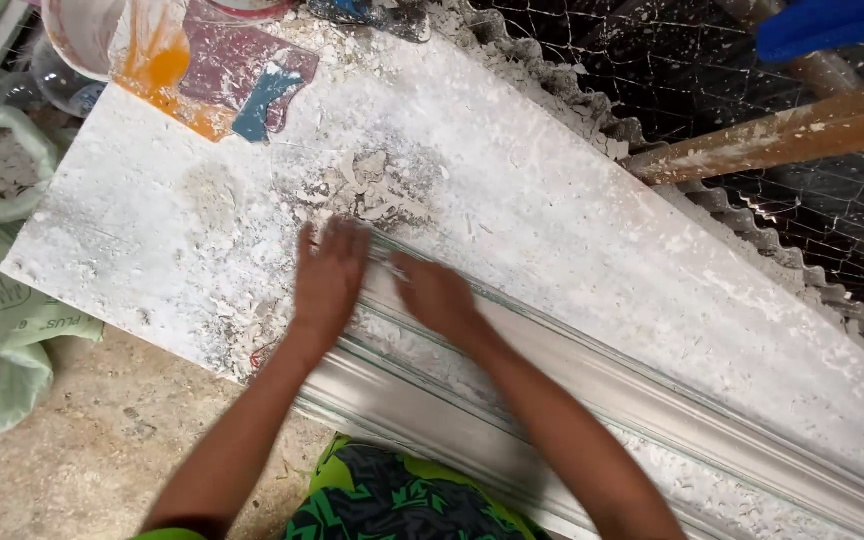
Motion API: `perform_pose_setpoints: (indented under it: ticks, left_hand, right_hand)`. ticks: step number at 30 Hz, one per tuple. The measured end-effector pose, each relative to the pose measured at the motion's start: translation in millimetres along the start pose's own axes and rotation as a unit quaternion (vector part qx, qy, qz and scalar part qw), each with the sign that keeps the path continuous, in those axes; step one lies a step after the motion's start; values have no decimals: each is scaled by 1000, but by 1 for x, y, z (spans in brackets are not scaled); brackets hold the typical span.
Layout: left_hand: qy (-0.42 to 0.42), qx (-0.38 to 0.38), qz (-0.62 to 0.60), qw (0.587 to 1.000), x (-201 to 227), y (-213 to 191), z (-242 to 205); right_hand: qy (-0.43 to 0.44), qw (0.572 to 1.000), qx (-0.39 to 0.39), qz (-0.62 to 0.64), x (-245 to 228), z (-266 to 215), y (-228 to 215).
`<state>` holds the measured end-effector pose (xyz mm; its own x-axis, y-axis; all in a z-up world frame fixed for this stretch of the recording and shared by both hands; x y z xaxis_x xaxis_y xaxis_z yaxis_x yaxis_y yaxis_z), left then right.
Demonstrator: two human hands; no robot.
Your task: The person scrapes a white powdery substance from a long, grooved white panel using a metal scraper. They repeatedly move the scraper along the grooves to remove the residue, occasionally repositioning their hands and the tool.
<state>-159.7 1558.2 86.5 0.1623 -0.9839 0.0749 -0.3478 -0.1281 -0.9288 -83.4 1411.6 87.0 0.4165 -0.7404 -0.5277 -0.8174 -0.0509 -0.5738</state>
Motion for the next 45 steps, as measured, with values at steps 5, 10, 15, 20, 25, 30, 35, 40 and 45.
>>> perform_pose_setpoints:
  ticks: [5,10,15,20,25,30,35,40,45]
  left_hand:
    - [-6,46,-324,945,43,-2,-24]
    - [-50,2,-625,779,58,2,-42]
    - [-122,-19,-719,684,22,30,-25]
    - [-45,-82,-617,781,23,10,-30]
    - [126,-195,-351,907,4,-46,7]
    - [241,-247,-159,925,-53,-53,64]
    - [177,-267,-169,932,-29,-68,65]
    - [310,-227,-208,899,164,43,77]
    - [350,-162,-232,893,302,86,43]
  right_hand:
    - [149,873,-129,445,100,-69,-23]
    - [83,877,-90,464,62,24,37]
    - [-21,904,-14,428,-14,51,83]
    - [-142,931,13,337,31,-64,93]
    - [51,934,329,126,214,-172,154]
    - [300,831,469,18,314,-291,222]
    - [368,806,464,-7,319,-291,226]
    - [395,811,431,26,309,-292,218]
    - [372,810,452,33,309,-307,215]
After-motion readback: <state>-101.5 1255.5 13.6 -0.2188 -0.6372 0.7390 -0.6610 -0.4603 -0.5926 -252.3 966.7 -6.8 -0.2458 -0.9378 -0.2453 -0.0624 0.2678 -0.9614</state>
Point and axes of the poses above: each hand's wrist, its own z-axis towards the middle knuckle, its own y-axis out of the palm, x = y × z, the point moved 4 cm from there along z, towards the middle knuckle, and after that the axes turned 13 degrees about -x, right-handed, at the moved point
